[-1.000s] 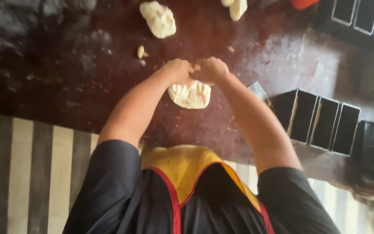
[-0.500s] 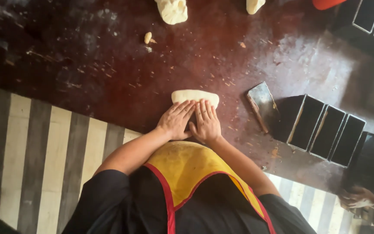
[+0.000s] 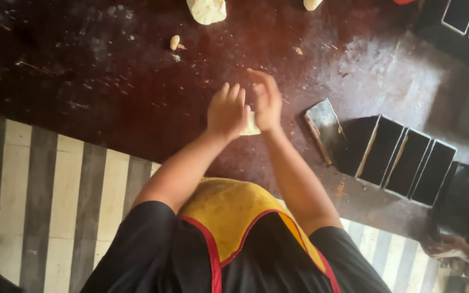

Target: The person takes pieces of dough from the table, flattens and rolls each piece by hand into a loaf shape, and places the shaped dough into black loaf pans on the worktable. They repeat this shaping and panning cycle with dough pieces one at a time.

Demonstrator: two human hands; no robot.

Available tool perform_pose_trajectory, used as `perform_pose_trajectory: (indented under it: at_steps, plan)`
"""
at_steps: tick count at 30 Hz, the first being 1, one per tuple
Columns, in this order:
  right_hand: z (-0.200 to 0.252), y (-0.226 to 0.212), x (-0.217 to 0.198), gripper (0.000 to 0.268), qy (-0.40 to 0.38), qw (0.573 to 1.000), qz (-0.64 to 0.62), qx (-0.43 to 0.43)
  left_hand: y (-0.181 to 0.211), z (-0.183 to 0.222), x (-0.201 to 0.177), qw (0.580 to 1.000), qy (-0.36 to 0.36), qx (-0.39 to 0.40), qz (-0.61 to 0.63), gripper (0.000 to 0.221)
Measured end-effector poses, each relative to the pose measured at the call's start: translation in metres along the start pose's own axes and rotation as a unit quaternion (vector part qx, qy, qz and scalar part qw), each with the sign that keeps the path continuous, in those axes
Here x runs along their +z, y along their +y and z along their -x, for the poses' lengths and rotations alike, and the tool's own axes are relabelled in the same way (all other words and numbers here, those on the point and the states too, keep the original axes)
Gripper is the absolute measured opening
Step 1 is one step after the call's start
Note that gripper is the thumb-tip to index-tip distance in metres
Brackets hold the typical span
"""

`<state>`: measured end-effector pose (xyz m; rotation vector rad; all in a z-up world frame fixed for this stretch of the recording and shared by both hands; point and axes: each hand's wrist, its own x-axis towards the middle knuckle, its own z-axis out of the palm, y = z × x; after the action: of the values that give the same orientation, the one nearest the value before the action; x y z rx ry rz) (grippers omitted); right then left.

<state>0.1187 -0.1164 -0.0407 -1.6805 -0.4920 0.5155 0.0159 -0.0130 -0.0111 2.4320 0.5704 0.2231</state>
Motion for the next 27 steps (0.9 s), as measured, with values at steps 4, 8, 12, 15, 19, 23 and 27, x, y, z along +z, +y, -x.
perform_pose_trajectory:
  at_steps: [4, 8, 12, 15, 19, 23, 27]
  plan:
    - [0.046, 0.017, 0.025, 0.049, -0.063, 0.926, 0.17, -0.33, -0.093, 0.075, 0.15, 0.992, -0.074, 0.099, -0.018, 0.052]
    - [0.102, 0.05, 0.014, 0.067, -0.14, 0.893, 0.317, -0.286, -0.06, 0.087, 0.076, 0.962, 0.092, 0.247, -0.077, 0.068]
    - [0.029, 0.046, 0.009, 0.068, -0.064, 0.897, 0.36, -0.25, -0.033, -0.012, 0.058, 0.971, -0.181, 0.091, -0.125, 0.078]
    - [-0.041, 0.028, 0.006, 0.067, -0.059, 0.887, 0.392, -0.238, -0.02, -0.084, 0.013, 0.951, -0.211, 0.082, -0.211, 0.079]
    - [-0.108, 0.048, -0.001, 0.063, -0.001, 0.89, 0.364, -0.273, -0.051, -0.15, 0.046, 0.965, -0.027, 0.101, -0.241, 0.078]
    - [-0.042, 0.046, -0.003, 0.078, -0.023, 0.894, 0.403, -0.197, -0.067, -0.077, 0.079, 0.974, -0.119, 0.114, -0.156, 0.067]
    - [0.064, 0.063, 0.003, 0.095, -0.078, 0.885, 0.441, -0.131, -0.074, 0.031, 0.103, 0.98, -0.13, 0.113, -0.1, 0.055]
